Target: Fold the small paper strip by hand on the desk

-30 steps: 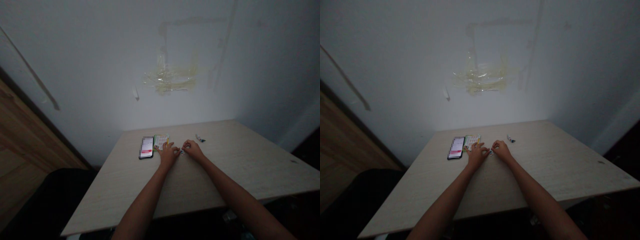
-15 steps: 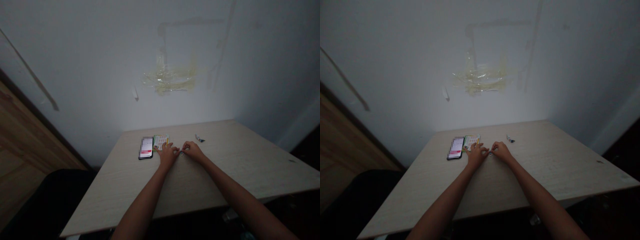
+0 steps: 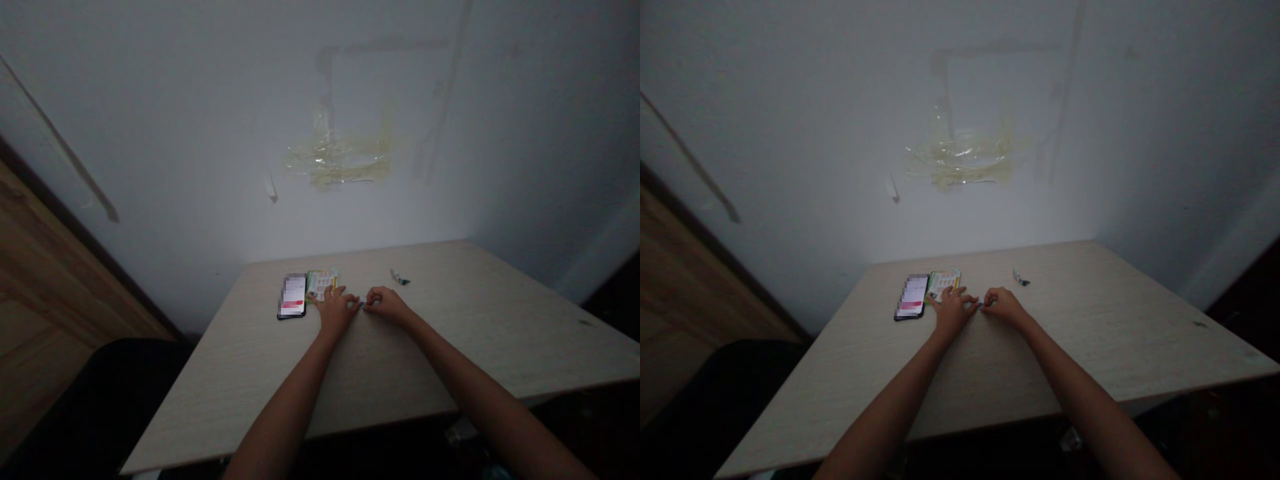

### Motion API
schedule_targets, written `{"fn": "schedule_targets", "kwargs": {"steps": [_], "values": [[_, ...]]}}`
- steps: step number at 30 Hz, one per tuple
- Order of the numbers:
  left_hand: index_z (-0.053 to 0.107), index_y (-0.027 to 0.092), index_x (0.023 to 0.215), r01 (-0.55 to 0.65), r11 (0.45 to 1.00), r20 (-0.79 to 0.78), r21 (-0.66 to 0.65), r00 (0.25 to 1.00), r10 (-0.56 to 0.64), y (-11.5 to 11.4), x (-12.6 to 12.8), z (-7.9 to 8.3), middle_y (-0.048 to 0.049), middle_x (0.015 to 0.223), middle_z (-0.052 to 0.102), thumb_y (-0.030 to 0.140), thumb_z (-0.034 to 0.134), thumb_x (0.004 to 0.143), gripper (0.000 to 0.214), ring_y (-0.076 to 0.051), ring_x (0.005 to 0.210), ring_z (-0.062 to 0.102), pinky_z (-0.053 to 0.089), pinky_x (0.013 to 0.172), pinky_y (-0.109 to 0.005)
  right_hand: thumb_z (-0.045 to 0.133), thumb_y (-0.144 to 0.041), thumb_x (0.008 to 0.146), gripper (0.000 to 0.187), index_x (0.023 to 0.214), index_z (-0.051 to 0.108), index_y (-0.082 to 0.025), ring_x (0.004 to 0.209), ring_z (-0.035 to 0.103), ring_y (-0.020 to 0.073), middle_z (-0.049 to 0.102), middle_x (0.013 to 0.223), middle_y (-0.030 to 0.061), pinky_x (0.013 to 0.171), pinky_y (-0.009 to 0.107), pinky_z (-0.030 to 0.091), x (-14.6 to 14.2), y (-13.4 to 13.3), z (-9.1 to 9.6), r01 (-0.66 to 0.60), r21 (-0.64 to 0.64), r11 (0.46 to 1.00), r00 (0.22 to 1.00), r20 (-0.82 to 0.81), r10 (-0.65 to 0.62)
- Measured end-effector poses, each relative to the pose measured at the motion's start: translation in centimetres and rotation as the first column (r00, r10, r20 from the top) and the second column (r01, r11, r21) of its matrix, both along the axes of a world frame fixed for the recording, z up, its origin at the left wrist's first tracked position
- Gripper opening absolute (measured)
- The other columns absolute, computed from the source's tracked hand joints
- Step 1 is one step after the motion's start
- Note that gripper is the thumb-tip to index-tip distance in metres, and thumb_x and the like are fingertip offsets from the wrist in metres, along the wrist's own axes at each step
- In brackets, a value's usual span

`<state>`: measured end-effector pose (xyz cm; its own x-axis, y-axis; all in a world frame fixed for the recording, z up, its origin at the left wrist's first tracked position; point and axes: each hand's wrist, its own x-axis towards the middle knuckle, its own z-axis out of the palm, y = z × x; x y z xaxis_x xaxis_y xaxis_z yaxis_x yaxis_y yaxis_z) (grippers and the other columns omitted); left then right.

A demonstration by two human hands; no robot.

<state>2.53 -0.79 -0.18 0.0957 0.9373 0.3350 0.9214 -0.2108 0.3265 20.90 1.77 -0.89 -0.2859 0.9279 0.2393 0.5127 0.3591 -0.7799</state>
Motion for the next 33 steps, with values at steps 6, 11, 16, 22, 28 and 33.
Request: {"fn": "schedule_targets", "kwargs": {"steps": [6, 11, 16, 22, 28, 33], "values": [[0.074, 0.043, 0.097, -0.011, 1.0, 0.004, -0.01, 1.0, 0.011, 0.0, 0.1, 0.2, 0.0047, 0.136, 0.057, 0.053, 0.061, 0.084, 0.021, -0.031, 0.137, 0.032, 0.0, 0.111, -0.07, 0.073, -0.025, 0.064, 0.011, 0.071, 0.066, -0.02, 0.08, 0.064, 0.0191, 0.07, 0.08, 0.0027, 0.079, 0.032, 0.05, 0.1, -0.1, -0.1, 0.007, -0.013, 1.0, 1.0, -0.014, -0.007], [0.074, 0.042, 0.098, -0.005, 1.0, 0.001, -0.024, 1.0, 0.005, 0.0, 0.1, 0.1, 0.0045, 0.137, 0.057, 0.053, 0.06, 0.085, 0.022, -0.031, 0.137, 0.031, 0.002, 0.113, -0.069, 0.074, -0.029, 0.062, 0.017, 0.07, 0.063, -0.02, 0.08, 0.066, 0.0193, 0.07, 0.078, 0.0023, 0.08, 0.033, 0.051, 0.3, 0.2, -0.4, -0.068, -0.091, 0.993, 0.993, -0.104, 0.059], [0.074, 0.043, 0.098, -0.001, 0.999, -0.003, -0.034, 1.0, 0.001, 0.0, 0.1, 0.3, 0.005, 0.138, 0.056, 0.053, 0.059, 0.086, 0.022, -0.031, 0.137, 0.03, 0.0, 0.112, -0.07, 0.072, -0.035, 0.065, 0.022, 0.073, 0.057, -0.02, 0.078, 0.067, 0.0187, 0.068, 0.076, 0.0016, 0.078, 0.032, 0.051, 0.3, 0.7, -0.8, 0.011, -0.048, 0.999, 0.963, -0.268, -0.023], [0.073, 0.043, 0.1, 0.008, 0.999, -0.011, -0.037, 1.0, -0.009, 0.1, 0.0, 0.3, 0.0035, 0.138, 0.056, 0.055, 0.057, 0.086, 0.024, -0.033, 0.137, 0.031, -0.001, 0.109, -0.074, 0.069, -0.034, 0.068, 0.019, 0.073, 0.058, -0.02, 0.082, 0.067, 0.019, 0.067, 0.079, 0.0017, 0.081, 0.033, 0.05, 0.3, 1.1, -1.0, 0.107, 0.046, 0.993, 0.967, -0.239, -0.093], [0.073, 0.045, 0.1, 0.024, 1.0, -0.003, -0.016, 1.0, -0.024, 0.3, -0.1, -0.1, 0.0037, 0.137, 0.057, 0.055, 0.059, 0.085, 0.023, -0.035, 0.137, 0.031, -0.005, 0.104, -0.079, 0.069, -0.031, 0.068, 0.012, 0.073, 0.065, -0.02, 0.086, 0.062, 0.02, 0.066, 0.082, 0.0032, 0.083, 0.033, 0.048, 0.1, 0.6, -0.5, 0.163, 0.111, 0.98, 0.986, -0.056, -0.157], [0.073, 0.046, 0.097, 0.024, 1.0, -0.01, -0.008, 1.0, -0.024, 0.5, -0.1, -0.2, 0.0058, 0.136, 0.057, 0.055, 0.059, 0.085, 0.021, -0.034, 0.136, 0.032, -0.007, 0.104, -0.079, 0.068, -0.026, 0.07, 0.008, 0.073, 0.064, -0.02, 0.087, 0.061, 0.0205, 0.068, 0.079, 0.0027, 0.081, 0.032, 0.045, -0.1, 0.5, 0.1, 0.156, 0.137, 0.978, 0.987, 0.018, -0.16]]}}
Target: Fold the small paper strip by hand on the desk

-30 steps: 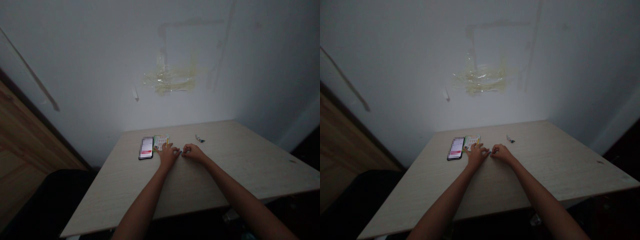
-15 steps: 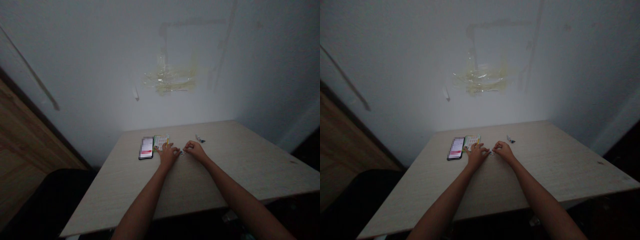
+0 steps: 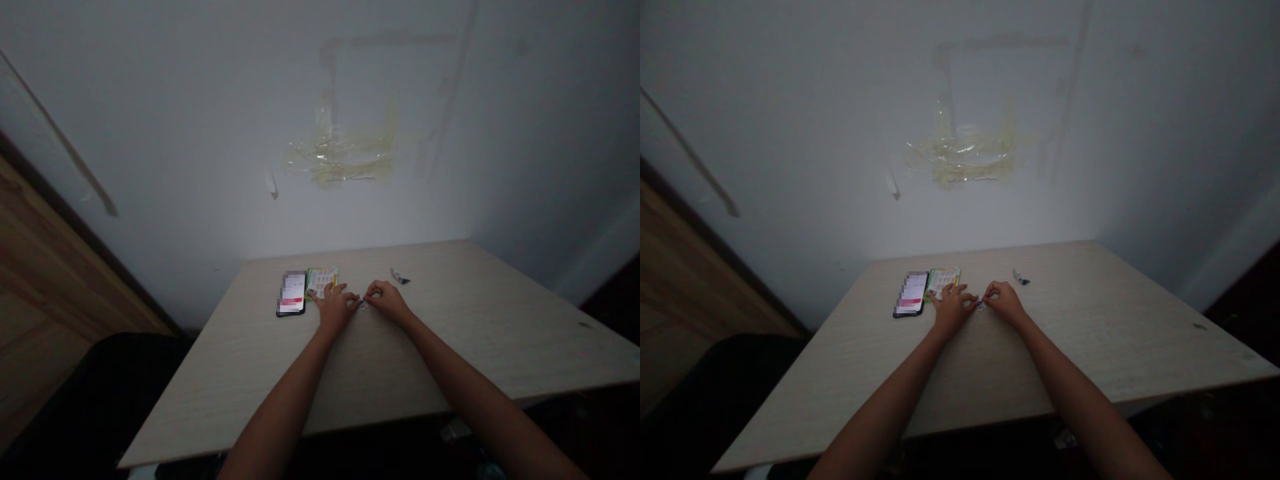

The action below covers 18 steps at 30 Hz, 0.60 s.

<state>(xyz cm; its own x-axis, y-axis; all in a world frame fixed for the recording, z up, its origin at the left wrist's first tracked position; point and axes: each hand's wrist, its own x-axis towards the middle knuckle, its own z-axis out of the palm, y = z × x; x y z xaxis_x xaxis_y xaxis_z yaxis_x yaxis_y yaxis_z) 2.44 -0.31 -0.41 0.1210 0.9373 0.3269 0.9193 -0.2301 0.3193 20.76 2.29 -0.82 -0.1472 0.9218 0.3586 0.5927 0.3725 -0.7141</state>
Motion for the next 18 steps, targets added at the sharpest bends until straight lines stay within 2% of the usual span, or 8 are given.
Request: {"fn": "schedule_targets", "kwargs": {"steps": [10, 18], "values": [[0.073, 0.045, 0.098, -0.001, 1.0, -0.01, -0.02, 1.0, 0.001, -0.1, 0.0, 0.2, 0.0057, 0.137, 0.057, 0.054, 0.058, 0.086, 0.021, -0.034, 0.136, 0.032, -0.006, 0.105, -0.078, 0.068, -0.025, 0.072, 0.006, 0.075, 0.065, -0.02, 0.086, 0.06, 0.0212, 0.069, 0.08, 0.0037, 0.078, 0.031, 0.043, -0.6, 1.1, -0.5, 0.08, 0.062, 0.995, 0.993, 0.079, -0.085], [0.073, 0.044, 0.096, 0.001, 1.0, 0.004, 0.006, 1.0, -0.001, 0.1, 0.1, -0.3, 0.0051, 0.134, 0.059, 0.052, 0.062, 0.085, 0.018, -0.034, 0.136, 0.032, -0.01, 0.103, -0.079, 0.067, -0.024, 0.072, 0.007, 0.077, 0.065, -0.02, 0.084, 0.062, 0.0196, 0.069, 0.08, 0.0033, 0.079, 0.031, 0.045, -0.8, 1.7, -1.3, 0.147, 0.042, 0.988, 0.989, 0.009, -0.148]]}}
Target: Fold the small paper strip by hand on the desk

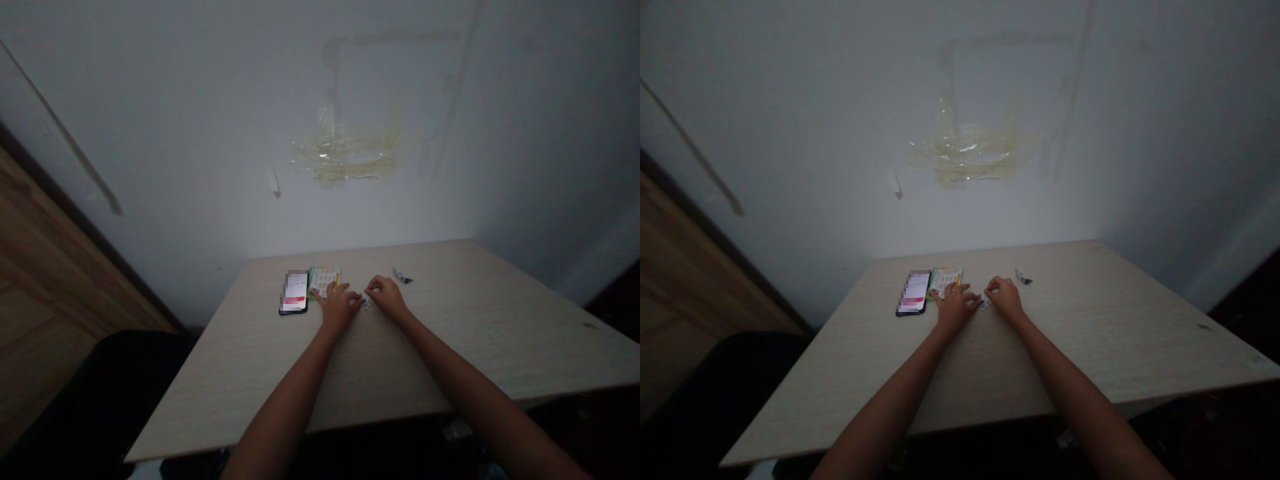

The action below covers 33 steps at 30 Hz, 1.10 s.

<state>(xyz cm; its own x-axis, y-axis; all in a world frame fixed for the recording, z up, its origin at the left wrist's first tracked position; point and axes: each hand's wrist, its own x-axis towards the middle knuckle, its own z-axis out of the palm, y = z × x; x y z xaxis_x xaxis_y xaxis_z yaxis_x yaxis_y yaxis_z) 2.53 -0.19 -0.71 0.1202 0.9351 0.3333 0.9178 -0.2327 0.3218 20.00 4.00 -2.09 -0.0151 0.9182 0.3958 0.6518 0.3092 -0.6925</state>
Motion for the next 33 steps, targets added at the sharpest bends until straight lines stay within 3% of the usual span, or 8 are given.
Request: {"fn": "schedule_targets", "kwargs": {"steps": [10, 15, 21, 33], "values": [[0.073, 0.043, 0.098, -0.006, 1.0, -0.016, -0.009, 1.0, 0.006, -0.2, 0.0, 0.2, 0.0044, 0.134, 0.059, 0.054, 0.06, 0.086, 0.021, -0.034, 0.135, 0.033, -0.006, 0.104, -0.08, 0.067, -0.027, 0.07, 0.012, 0.076, 0.062, -0.018, 0.078, 0.064, 0.0176, 0.065, 0.08, 0.0026, 0.079, 0.031, 0.05, 0.3, -0.7, 0.2, -0.122, 0.009, 0.992, 0.967, -0.225, 0.121], [0.073, 0.043, 0.098, -0.005, 1.0, -0.011, -0.01, 1.0, 0.005, -0.3, 0.1, 0.4, 0.0043, 0.133, 0.06, 0.055, 0.059, 0.086, 0.022, -0.033, 0.135, 0.033, -0.007, 0.103, -0.08, 0.066, -0.024, 0.07, 0.014, 0.082, 0.064, -0.017, 0.078, 0.064, 0.0178, 0.066, 0.082, 0.0039, 0.077, 0.031, 0.048, 0.1, -1.4, 0.6, -0.172, -0.031, 0.985, 0.975, -0.148, 0.166], [0.073, 0.043, 0.1, -0.014, 1.0, -0.017, -0.005, 1.0, 0.014, -0.4, 0.0, 0.4, 0.0041, 0.134, 0.059, 0.056, 0.057, 0.086, 0.025, -0.033, 0.135, 0.033, -0.007, 0.105, -0.079, 0.066, -0.02, 0.072, 0.004, 0.076, 0.066, -0.018, 0.084, 0.061, 0.0199, 0.068, 0.079, 0.0045, 0.079, 0.031, 0.045, 0.2, -1.9, 1.4, -0.16, 0.012, 0.987, 0.987, 0.026, 0.16], [0.073, 0.044, 0.098, -0.03, 0.999, -0.007, 0.027, 1.0, 0.03, -0.1, 0.0, -0.1, 0.0045, 0.132, 0.061, 0.055, 0.055, 0.088, 0.023, -0.032, 0.136, 0.033, -0.006, 0.106, -0.077, 0.07, -0.019, 0.069, 0.005, 0.073, 0.067, -0.018, 0.084, 0.06, 0.0201, 0.068, 0.078, 0.0042, 0.078, 0.03, 0.044, 0.3, -2.4, 1.8, -0.183, -0.026, 0.983, 0.98, 0.072, 0.184]]}}
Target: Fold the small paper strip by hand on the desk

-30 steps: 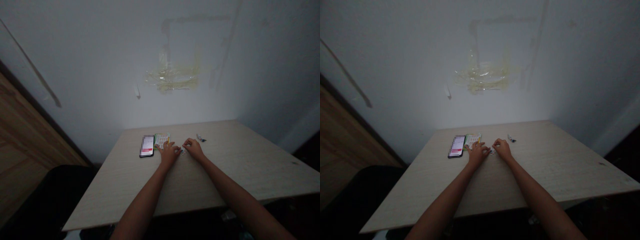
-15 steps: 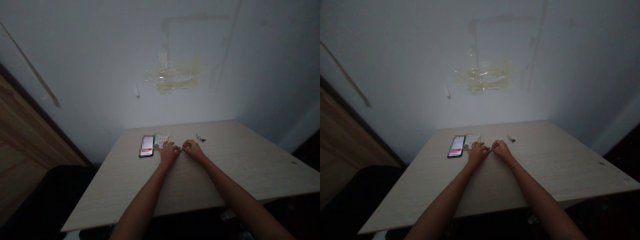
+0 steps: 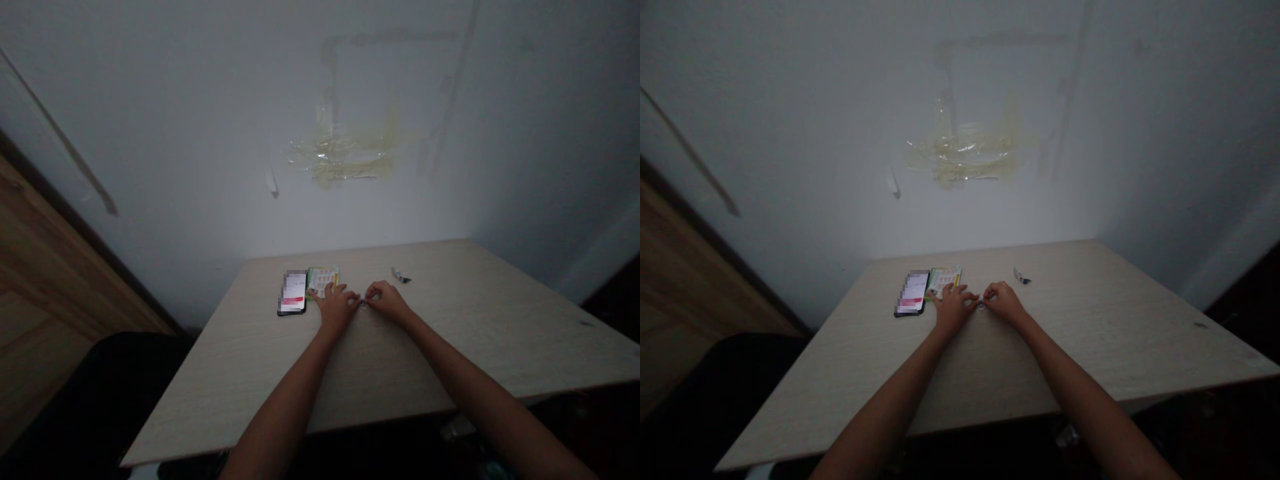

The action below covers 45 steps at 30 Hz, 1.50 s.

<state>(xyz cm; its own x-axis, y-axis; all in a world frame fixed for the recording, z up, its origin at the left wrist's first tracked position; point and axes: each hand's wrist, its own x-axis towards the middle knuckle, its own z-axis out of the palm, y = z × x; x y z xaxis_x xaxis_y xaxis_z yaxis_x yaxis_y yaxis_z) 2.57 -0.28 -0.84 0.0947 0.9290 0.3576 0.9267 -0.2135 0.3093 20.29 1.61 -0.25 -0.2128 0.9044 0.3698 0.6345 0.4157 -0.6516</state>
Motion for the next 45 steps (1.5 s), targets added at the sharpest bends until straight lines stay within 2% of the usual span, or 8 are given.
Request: {"fn": "schedule_targets", "kwargs": {"steps": [7, 17, 24, 28, 30, 33, 38, 45], "values": [[0.073, 0.045, 0.098, -0.003, 1.0, -0.007, -0.004, 1.0, 0.003, 0.1, -0.1, -0.2, 0.0051, 0.132, 0.06, 0.055, 0.058, 0.086, 0.022, -0.033, 0.136, 0.032, -0.006, 0.106, -0.077, 0.071, -0.023, 0.068, 0.009, 0.075, 0.068, -0.018, 0.08, 0.063, 0.0174, 0.069, 0.082, 0.0039, 0.076, 0.028, 0.046, 0.3, -0.3, -0.1, -0.051, -0.101, 0.994, 0.998, -0.037, 0.047], [0.072, 0.045, 0.102, 0.004, 0.999, -0.018, -0.047, 1.0, -0.004, -0.2, -0.1, 0.5, 0.0035, 0.135, 0.058, 0.056, 0.058, 0.085, 0.024, -0.034, 0.137, 0.03, -0.004, 0.107, -0.076, 0.072, -0.025, 0.065, 0.009, 0.071, 0.067, -0.019, 0.082, 0.064, 0.018, 0.068, 0.083, 0.0036, 0.078, 0.03, 0.05, 0.7, -0.3, -0.4, -0.126, -0.14, 0.982, 0.988, -0.111, 0.111], [0.073, 0.045, 0.099, -0.003, 0.999, -0.012, -0.042, 1.0, 0.003, -0.2, -0.1, 0.6, 0.0048, 0.135, 0.059, 0.056, 0.059, 0.085, 0.023, -0.032, 0.137, 0.03, -0.006, 0.108, -0.074, 0.075, -0.029, 0.061, 0.019, 0.07, 0.062, -0.018, 0.074, 0.066, 0.018, 0.068, 0.073, 0.0017, 0.074, 0.031, 0.051, 0.8, 0.2, -0.9, -0.242, -0.246, 0.938, 0.936, -0.313, 0.16], [0.073, 0.044, 0.097, -0.003, 0.999, 0.004, -0.038, 1.0, 0.003, -0.1, -0.1, 0.5, 0.0046, 0.134, 0.059, 0.057, 0.056, 0.087, 0.024, -0.033, 0.136, 0.031, -0.008, 0.104, -0.078, 0.074, -0.034, 0.064, 0.023, 0.073, 0.06, -0.018, 0.076, 0.066, 0.0181, 0.068, 0.075, 0.0023, 0.076, 0.032, 0.051, 0.7, 0.7, -1.1, -0.171, -0.157, 0.973, 0.908, -0.408, 0.094], [0.073, 0.044, 0.098, 0.001, 0.999, 0.001, -0.041, 1.0, -0.001, -0.1, -0.2, 0.5, 0.0045, 0.135, 0.059, 0.057, 0.058, 0.085, 0.024, -0.034, 0.136, 0.032, -0.007, 0.104, -0.078, 0.073, -0.033, 0.065, 0.021, 0.073, 0.06, -0.018, 0.076, 0.066, 0.0178, 0.067, 0.076, 0.0027, 0.077, 0.032, 0.051, 0.7, 0.9, -1.2, -0.111, -0.115, 0.987, 0.917, -0.395, 0.057], [0.073, 0.045, 0.099, 0.006, 0.999, -0.004, -0.043, 1.0, -0.006, -0.1, -0.2, 0.5, 0.0045, 0.135, 0.059, 0.058, 0.059, 0.084, 0.024, -0.034, 0.136, 0.032, -0.007, 0.104, -0.078, 0.071, -0.031, 0.067, 0.017, 0.073, 0.061, -0.019, 0.075, 0.066, 0.0175, 0.068, 0.076, 0.002, 0.076, 0.031, 0.051, 0.6, 1.1, -1.2, -0.1, -0.11, 0.989, 0.943, -0.328, 0.059], [0.073, 0.046, 0.097, 0.007, 0.999, 0.002, -0.05, 1.0, -0.007, -0.1, -0.2, 0.6, 0.0056, 0.136, 0.058, 0.059, 0.054, 0.087, 0.025, -0.034, 0.137, 0.031, -0.006, 0.104, -0.079, 0.07, -0.029, 0.07, 0.012, 0.073, 0.065, -0.019, 0.079, 0.065, 0.0181, 0.069, 0.078, 0.0031, 0.076, 0.03, 0.049, 0.6, 0.9, -0.9, -0.034, -0.071, 0.997, 0.983, -0.182, 0.021], [0.073, 0.044, 0.099, 0.011, 0.996, 0.012, -0.093, 1.0, -0.01, -0.2, -0.1, 1.0, 0.0047, 0.139, 0.055, 0.055, 0.057, 0.086, 0.024, -0.035, 0.139, 0.027, -0.004, 0.106, -0.076, 0.07, -0.024, 0.07, 0.008, 0.075, 0.068, -0.019, 0.082, 0.063, 0.0194, 0.069, 0.079, 0.0035, 0.077, 0.03, 0.046, 0.2, 1.1, -0.7, 0.043, -0.015, 0.999, 0.998, -0.053, -0.044]]}}
